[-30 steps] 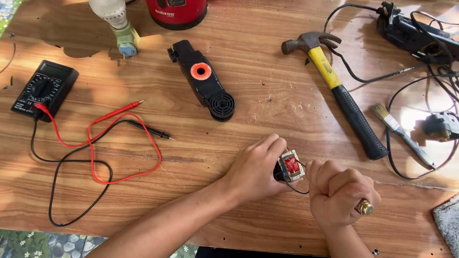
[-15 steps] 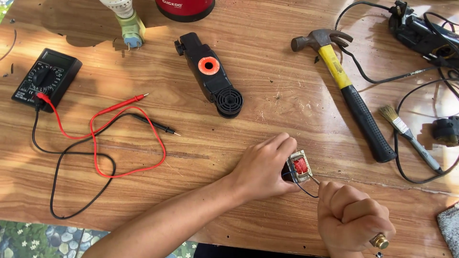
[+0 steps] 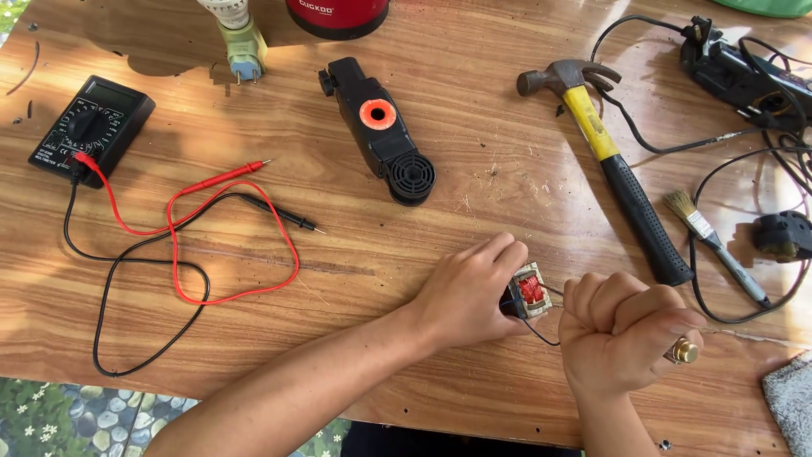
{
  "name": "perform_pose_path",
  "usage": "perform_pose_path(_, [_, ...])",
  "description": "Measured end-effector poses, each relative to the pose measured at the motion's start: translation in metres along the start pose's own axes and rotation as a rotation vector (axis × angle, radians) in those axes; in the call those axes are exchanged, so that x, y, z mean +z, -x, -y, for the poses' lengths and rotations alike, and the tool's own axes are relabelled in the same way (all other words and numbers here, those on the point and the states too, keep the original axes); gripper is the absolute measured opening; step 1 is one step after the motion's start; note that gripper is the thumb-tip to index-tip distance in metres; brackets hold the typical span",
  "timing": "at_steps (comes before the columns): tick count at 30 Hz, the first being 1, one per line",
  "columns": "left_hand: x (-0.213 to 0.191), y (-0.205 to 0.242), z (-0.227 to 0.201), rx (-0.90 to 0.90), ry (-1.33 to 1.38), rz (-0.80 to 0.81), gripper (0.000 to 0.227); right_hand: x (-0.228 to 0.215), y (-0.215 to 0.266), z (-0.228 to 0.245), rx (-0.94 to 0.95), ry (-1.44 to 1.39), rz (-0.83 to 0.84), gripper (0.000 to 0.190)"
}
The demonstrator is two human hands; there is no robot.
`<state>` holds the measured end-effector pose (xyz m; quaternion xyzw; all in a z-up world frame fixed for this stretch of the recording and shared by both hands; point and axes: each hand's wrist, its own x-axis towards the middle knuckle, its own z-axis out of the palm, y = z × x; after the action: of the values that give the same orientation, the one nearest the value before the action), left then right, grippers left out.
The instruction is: Repairing a small transformer part using a screwdriver on a wooden table.
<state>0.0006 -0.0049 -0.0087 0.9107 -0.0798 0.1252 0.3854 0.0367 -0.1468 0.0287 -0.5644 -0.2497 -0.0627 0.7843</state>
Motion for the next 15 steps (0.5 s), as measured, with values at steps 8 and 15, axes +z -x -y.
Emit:
perform_pose_path(8, [-0.001,0.000,-0.001,0.003,0.034,-0.014,0.053,-0.009,0.005,-0.017,-0.130,-0.035,0.106,0.064])
perform_pose_path(15, [-0.001,0.000,-0.002,-0.013,0.021,0.011,0.062,-0.025,0.027,-0.013,-0.142,0.028,0.100,0.068])
